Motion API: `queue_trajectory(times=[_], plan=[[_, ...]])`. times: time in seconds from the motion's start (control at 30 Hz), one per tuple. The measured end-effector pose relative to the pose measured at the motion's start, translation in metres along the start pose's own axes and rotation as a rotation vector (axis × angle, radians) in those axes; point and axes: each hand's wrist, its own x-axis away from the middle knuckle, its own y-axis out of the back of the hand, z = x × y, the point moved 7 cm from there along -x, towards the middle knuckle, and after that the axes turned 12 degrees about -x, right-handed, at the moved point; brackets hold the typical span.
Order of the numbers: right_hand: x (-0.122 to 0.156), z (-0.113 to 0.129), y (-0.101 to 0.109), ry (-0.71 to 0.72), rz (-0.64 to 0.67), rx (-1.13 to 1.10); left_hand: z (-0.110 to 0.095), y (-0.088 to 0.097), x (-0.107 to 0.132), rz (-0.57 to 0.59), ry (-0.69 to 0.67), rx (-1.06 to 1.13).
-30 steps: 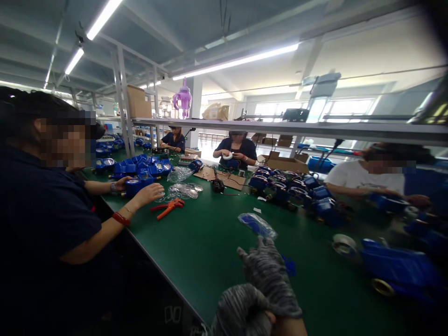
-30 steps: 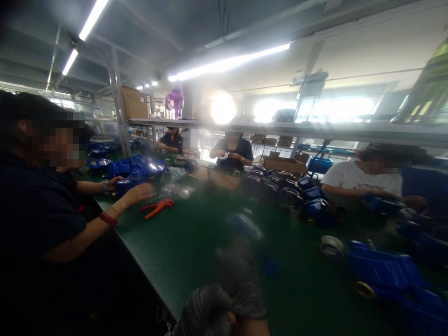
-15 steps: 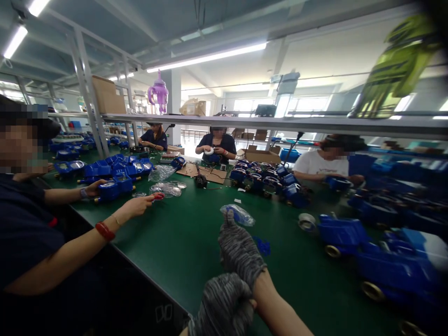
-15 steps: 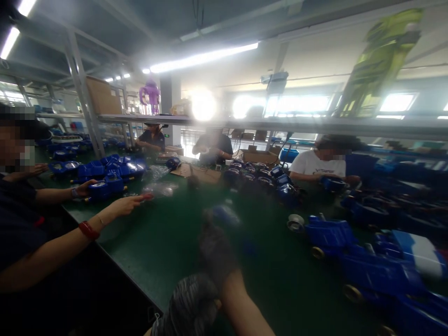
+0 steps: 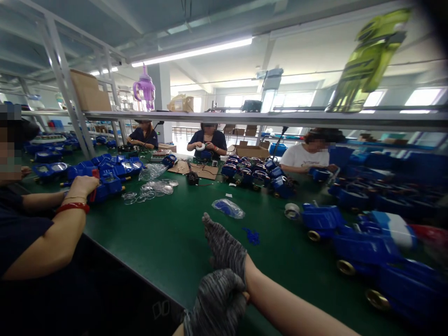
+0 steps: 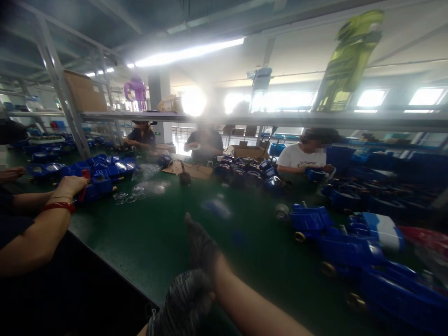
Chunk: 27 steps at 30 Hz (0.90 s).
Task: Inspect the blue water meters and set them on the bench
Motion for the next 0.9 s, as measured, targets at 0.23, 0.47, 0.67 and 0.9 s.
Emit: queue_trajectory(times=[0.23, 0.47, 0.67, 0.9], plan=[[-0.001, -0.018, 0.011, -0.243, -0.014, -0.125, -0.016, -0.010, 0.006, 0.049, -0.064, -0.058], [0.011, -0.044, 0.017, -0.350, -0.609, -1.225, 0.010, -0.005, 0.013, -0.176, 0.110, -0.104], [0.023, -0.044, 0.005, -0.313, -0.804, -1.981, 0.019, -0.018, 0.031, -0.334, -0.117, -0.342], [0.075, -0.051, 0.034, -0.240, -0.832, -2.176, 0.016, -0.035, 0.045, 0.333, 0.150, 0.231]])
